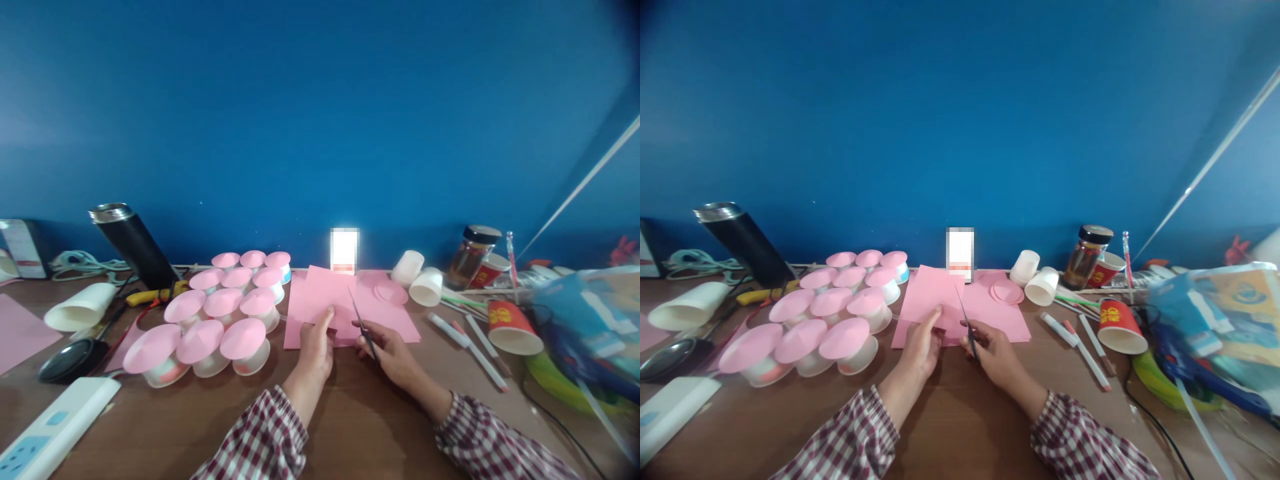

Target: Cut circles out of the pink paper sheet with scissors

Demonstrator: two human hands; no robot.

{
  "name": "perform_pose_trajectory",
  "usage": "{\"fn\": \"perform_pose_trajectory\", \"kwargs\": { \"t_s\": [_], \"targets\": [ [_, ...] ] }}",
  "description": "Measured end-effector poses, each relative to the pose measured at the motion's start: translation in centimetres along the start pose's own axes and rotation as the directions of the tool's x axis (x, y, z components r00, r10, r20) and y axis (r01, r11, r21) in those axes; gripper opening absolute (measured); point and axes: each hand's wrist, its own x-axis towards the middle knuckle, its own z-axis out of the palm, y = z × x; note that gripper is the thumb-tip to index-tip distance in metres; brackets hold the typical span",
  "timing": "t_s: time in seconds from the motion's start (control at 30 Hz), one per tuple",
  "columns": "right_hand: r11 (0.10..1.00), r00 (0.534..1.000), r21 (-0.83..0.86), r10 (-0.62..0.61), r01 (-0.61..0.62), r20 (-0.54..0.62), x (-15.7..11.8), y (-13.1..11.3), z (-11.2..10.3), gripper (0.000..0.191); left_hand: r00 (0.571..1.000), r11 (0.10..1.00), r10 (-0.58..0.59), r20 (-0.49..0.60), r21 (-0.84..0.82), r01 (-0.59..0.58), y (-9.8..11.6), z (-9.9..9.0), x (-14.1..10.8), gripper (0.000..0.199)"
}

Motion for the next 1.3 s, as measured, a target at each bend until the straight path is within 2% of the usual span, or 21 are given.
{"fn": "perform_pose_trajectory", "kwargs": {
  "t_s": [0.43, 1.3],
  "targets": [
    [1.000, 1.000, 0.008, -0.004, 0.004, -0.001, -0.02, 0.30, -0.02, 0.046, 1.000, 0.998, 0.012, -0.001, 0.054, -0.012, -0.55, -0.55, 0.50, 0.027],
    [1.000, 1.000, 0.000, 0.010, -0.010, -0.008, -0.04, 0.27, -0.07, 0.046, 1.000, 1.000, 0.001, 0.006, -0.012, 0.000, -0.12, -0.08, 0.03, 0.028]
  ]
}}
